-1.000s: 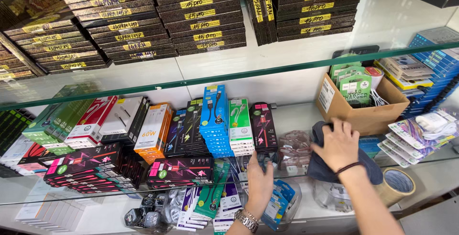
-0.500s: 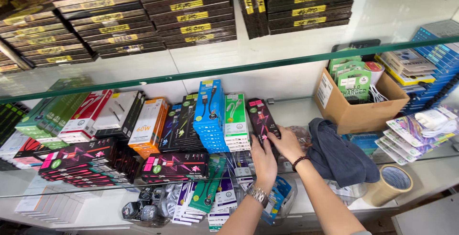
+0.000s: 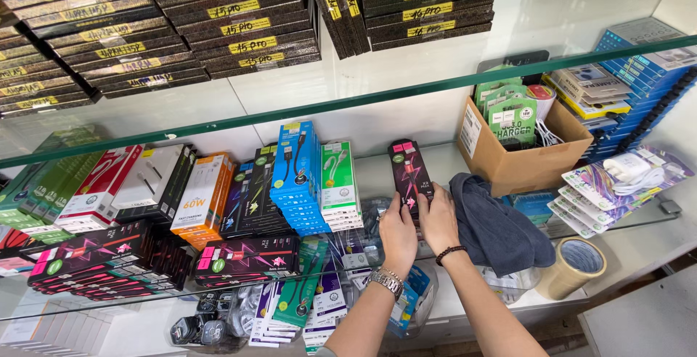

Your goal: The person wipes packaged phone accessory boxes on a glass display shelf with a gray cloth, lifting and turning individual boxes to wipe their surfaces and placing them back. They rearrange the boxes into a row and continue wiping other boxed items along the shelf.

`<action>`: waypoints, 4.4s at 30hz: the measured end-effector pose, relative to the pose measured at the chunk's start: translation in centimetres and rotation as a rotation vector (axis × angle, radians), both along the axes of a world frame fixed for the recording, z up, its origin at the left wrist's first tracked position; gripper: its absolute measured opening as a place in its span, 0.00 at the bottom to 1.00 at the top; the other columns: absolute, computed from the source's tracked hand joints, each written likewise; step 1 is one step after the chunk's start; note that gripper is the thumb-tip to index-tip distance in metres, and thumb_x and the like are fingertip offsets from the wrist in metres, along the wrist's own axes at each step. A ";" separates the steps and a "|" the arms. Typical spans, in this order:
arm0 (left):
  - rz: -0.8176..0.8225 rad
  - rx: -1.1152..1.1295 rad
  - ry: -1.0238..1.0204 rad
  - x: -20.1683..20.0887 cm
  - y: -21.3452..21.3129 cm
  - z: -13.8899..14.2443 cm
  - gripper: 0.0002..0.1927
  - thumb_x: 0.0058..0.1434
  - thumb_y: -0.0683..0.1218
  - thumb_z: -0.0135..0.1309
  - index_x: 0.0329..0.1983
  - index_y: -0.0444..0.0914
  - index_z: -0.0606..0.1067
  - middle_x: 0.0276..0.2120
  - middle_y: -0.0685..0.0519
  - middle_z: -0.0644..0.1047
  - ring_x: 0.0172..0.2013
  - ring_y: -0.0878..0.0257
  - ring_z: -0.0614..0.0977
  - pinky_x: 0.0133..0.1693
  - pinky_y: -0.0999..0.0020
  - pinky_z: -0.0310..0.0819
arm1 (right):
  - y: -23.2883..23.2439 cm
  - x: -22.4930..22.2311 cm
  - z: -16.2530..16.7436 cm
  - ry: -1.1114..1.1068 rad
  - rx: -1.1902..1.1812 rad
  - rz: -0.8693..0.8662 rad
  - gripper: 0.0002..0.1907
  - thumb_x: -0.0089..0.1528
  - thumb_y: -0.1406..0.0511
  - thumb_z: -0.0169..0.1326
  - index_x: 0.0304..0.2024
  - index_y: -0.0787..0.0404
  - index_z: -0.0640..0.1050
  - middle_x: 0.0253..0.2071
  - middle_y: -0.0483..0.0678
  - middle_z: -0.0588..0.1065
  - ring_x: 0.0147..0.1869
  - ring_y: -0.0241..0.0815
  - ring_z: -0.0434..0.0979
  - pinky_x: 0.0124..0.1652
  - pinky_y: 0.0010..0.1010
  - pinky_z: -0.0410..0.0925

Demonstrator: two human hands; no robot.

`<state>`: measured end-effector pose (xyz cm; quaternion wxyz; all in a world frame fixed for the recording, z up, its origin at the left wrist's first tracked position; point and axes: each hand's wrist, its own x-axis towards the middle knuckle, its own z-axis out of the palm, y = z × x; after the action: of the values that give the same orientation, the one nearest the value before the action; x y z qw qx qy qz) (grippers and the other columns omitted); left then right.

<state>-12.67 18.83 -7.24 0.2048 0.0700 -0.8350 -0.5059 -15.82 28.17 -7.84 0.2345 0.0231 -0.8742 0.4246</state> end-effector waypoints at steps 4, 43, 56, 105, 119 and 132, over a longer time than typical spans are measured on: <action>-0.017 -0.046 -0.027 -0.3 -0.6 0.2 0.21 0.66 0.43 0.48 0.61 0.33 0.73 0.41 0.33 0.80 0.43 0.40 0.82 0.48 0.50 0.74 | -0.6 -0.5 -0.6 -0.010 0.014 -0.055 0.28 0.66 0.62 0.49 0.65 0.73 0.66 0.57 0.68 0.71 0.62 0.67 0.68 0.59 0.48 0.61; 0.030 -0.401 -0.360 19.8 -21.1 -2.4 0.60 0.39 0.57 0.75 0.69 0.28 0.59 0.64 0.28 0.64 0.59 0.38 0.71 0.55 0.57 0.70 | -6.8 21.8 -4.7 -0.064 -1.040 0.057 0.24 0.64 0.67 0.57 0.63 0.62 0.71 0.57 0.47 0.76 0.58 0.39 0.75 0.56 0.32 0.69; -0.358 0.486 -0.356 23.7 -14.1 -4.9 0.27 0.71 0.62 0.39 0.58 0.38 0.74 0.50 0.43 0.81 0.50 0.52 0.81 0.52 0.62 0.72 | -9.2 26.1 -4.8 -0.166 -0.081 -0.002 0.42 0.50 0.59 0.69 0.61 0.68 0.66 0.50 0.65 0.75 0.56 0.65 0.76 0.53 0.43 0.68; -0.036 -0.313 0.349 2.5 -10.2 6.3 0.24 0.67 0.42 0.50 0.65 0.29 0.67 0.52 0.34 0.76 0.49 0.42 0.79 0.51 0.54 0.73 | -3.9 5.1 7.1 0.083 0.220 0.372 0.41 0.51 0.56 0.66 0.65 0.56 0.70 0.72 0.64 0.60 0.73 0.62 0.61 0.66 0.45 0.59; -0.102 -0.643 0.227 1.3 -12.5 2.8 0.21 0.59 0.40 0.51 0.55 0.28 0.76 0.56 0.38 0.77 0.57 0.46 0.77 0.59 0.55 0.67 | -5.3 -0.5 2.2 -0.045 0.842 0.497 0.28 0.61 0.53 0.55 0.61 0.55 0.71 0.67 0.60 0.65 0.76 0.54 0.58 0.70 0.69 0.35; -0.053 -0.575 0.243 1.5 -12.1 3.2 0.18 0.60 0.40 0.51 0.52 0.29 0.78 0.55 0.39 0.78 0.56 0.46 0.78 0.58 0.55 0.69 | -2.5 -1.9 3.8 -0.434 0.651 0.004 0.57 0.49 0.38 0.61 0.75 0.45 0.57 0.60 0.59 0.71 0.67 0.60 0.66 0.60 0.53 0.60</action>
<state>-11.19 6.74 -4.08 0.3013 -0.0738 -0.9148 -0.2586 -17.76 25.71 -4.07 0.0239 0.0077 -0.9924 0.1207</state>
